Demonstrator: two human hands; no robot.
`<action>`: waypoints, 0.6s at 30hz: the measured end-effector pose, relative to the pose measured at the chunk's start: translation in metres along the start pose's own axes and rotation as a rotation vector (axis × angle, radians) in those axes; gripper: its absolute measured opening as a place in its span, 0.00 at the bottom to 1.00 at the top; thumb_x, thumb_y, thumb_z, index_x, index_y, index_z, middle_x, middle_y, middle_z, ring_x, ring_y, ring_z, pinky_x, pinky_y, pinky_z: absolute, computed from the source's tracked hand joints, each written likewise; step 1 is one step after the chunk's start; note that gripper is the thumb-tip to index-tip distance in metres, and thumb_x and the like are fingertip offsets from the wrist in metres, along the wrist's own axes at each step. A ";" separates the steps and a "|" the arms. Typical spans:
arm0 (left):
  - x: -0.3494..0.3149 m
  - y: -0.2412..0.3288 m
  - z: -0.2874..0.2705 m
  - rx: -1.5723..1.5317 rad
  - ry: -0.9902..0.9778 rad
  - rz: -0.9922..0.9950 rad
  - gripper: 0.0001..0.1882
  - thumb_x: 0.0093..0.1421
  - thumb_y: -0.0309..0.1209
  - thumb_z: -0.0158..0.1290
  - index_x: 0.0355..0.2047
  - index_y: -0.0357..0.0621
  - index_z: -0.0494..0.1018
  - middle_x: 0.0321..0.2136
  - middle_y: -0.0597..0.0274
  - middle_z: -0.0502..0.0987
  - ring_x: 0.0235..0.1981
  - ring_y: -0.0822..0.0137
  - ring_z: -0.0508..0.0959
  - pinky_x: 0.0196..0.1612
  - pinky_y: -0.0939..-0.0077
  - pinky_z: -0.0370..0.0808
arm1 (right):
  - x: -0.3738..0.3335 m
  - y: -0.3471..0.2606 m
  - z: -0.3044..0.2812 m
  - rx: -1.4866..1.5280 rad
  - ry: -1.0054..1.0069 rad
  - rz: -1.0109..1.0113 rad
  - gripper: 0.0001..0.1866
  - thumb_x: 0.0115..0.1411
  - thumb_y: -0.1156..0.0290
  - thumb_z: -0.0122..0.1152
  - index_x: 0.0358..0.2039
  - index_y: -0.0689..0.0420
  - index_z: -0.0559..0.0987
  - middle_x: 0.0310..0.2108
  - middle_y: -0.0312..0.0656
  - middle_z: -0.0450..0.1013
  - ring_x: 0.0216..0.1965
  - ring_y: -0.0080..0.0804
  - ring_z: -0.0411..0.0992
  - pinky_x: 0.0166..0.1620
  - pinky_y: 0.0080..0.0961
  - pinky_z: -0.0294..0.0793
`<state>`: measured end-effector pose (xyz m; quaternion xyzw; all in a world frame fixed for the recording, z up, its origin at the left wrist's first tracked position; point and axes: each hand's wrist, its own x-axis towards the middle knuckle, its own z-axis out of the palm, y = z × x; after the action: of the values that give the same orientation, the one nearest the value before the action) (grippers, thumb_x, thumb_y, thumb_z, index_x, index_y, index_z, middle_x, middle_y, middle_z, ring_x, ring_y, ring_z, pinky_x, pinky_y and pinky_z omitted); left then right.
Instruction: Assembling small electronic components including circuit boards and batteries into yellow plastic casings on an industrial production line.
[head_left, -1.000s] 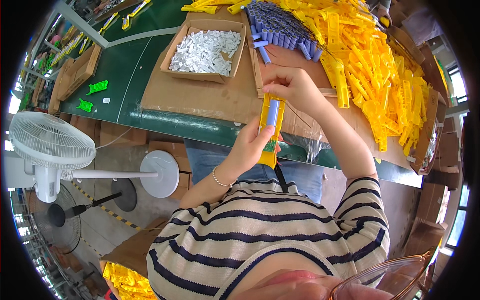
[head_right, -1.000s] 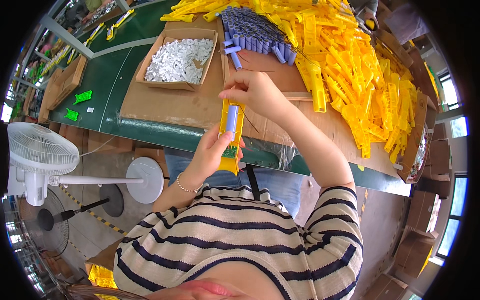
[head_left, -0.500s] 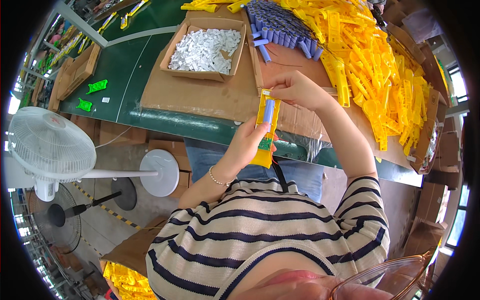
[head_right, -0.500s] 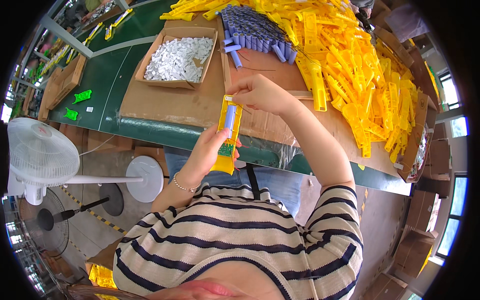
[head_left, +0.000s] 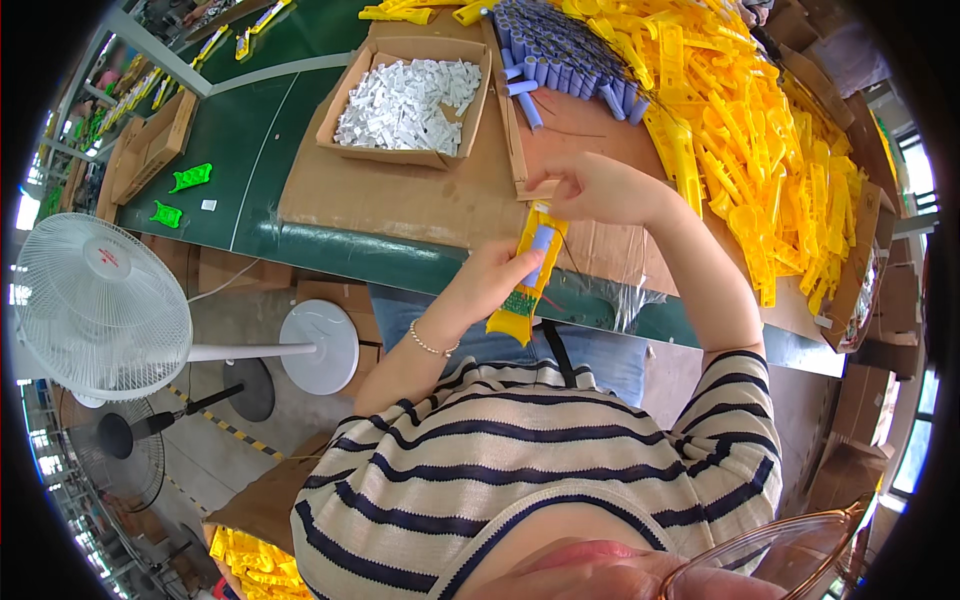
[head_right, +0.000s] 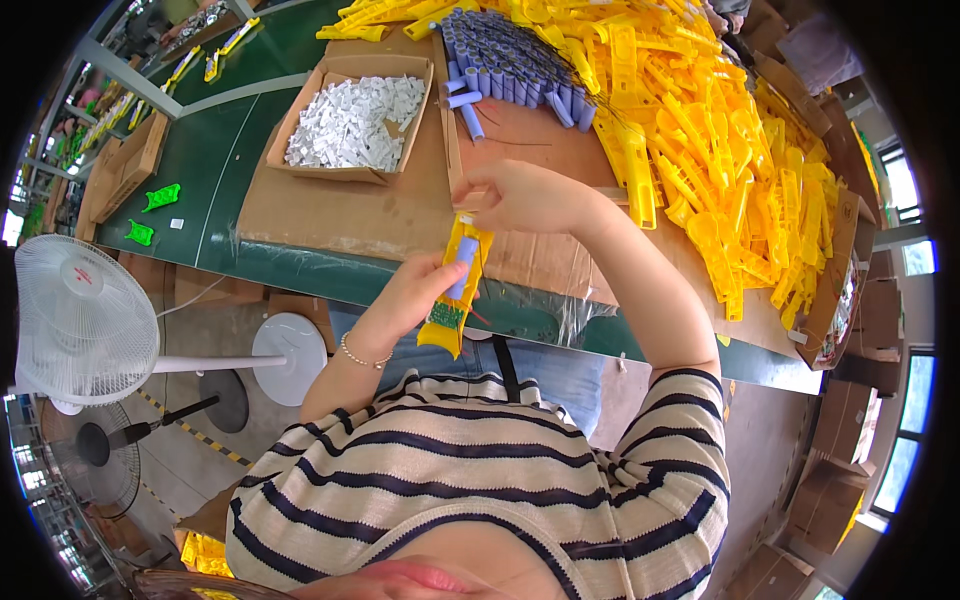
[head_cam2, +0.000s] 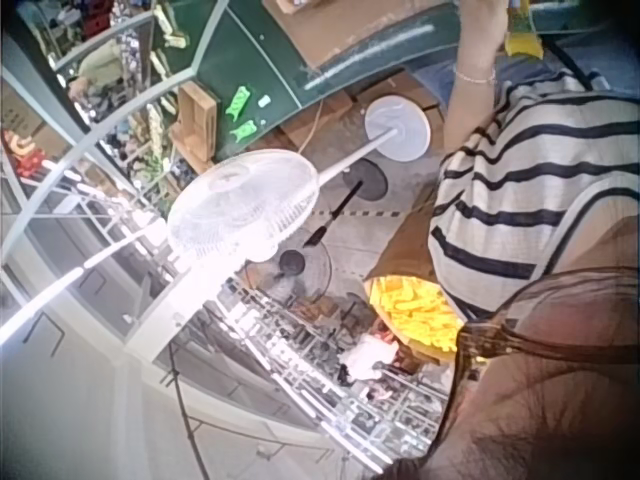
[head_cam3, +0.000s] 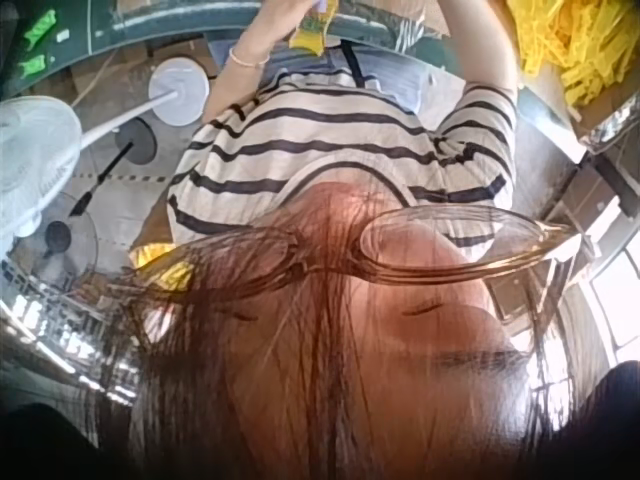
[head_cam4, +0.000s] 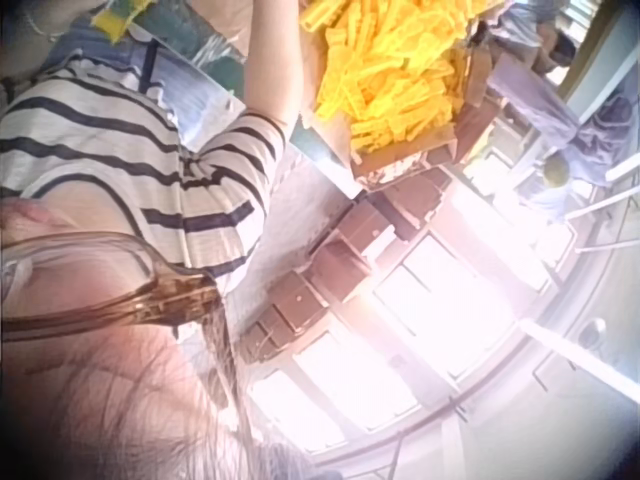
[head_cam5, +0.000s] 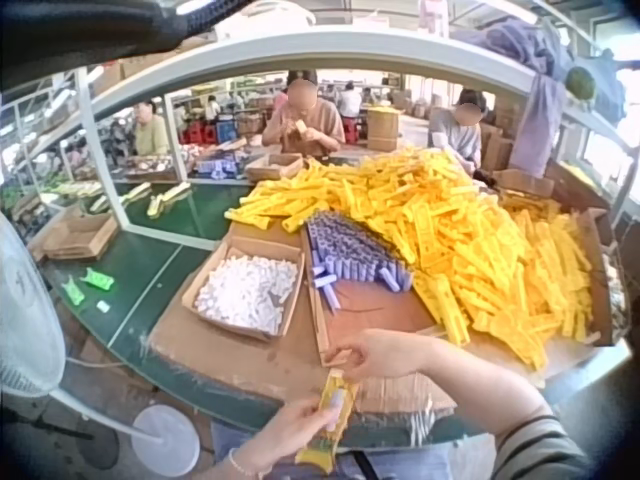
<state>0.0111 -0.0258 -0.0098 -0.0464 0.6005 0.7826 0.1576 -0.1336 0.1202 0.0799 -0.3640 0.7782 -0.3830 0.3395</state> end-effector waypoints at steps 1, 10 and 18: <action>0.001 0.002 -0.003 0.078 -0.087 -0.025 0.18 0.62 0.40 0.47 0.36 0.34 0.70 0.28 0.57 0.76 0.28 0.71 0.77 0.34 0.77 0.75 | 0.001 0.002 -0.005 -0.121 -0.120 -0.041 0.18 0.50 0.72 0.57 0.44 0.59 0.74 0.22 0.35 0.71 0.22 0.17 0.66 0.24 0.16 0.64; -0.015 0.020 -0.056 -0.738 -0.497 0.038 0.55 0.50 0.74 0.29 0.60 0.34 0.55 0.54 0.39 0.63 0.50 0.53 0.71 0.49 0.60 0.71 | -0.002 0.015 -0.017 0.180 -0.196 0.095 0.17 0.52 0.72 0.56 0.43 0.61 0.75 0.25 0.33 0.71 0.23 0.16 0.66 0.26 0.14 0.65; 0.017 0.020 -0.021 -0.357 0.285 0.367 0.29 0.60 0.37 0.52 0.57 0.38 0.56 0.54 0.56 0.64 0.53 0.67 0.67 0.55 0.71 0.66 | 0.007 0.018 0.072 0.647 0.316 0.170 0.18 0.53 0.70 0.61 0.43 0.62 0.68 0.20 0.38 0.72 0.20 0.18 0.70 0.24 0.15 0.67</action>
<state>-0.0132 -0.0476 -0.0014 -0.0731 0.4678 0.8768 -0.0832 -0.0844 0.0974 0.0288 -0.1084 0.6872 -0.6310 0.3433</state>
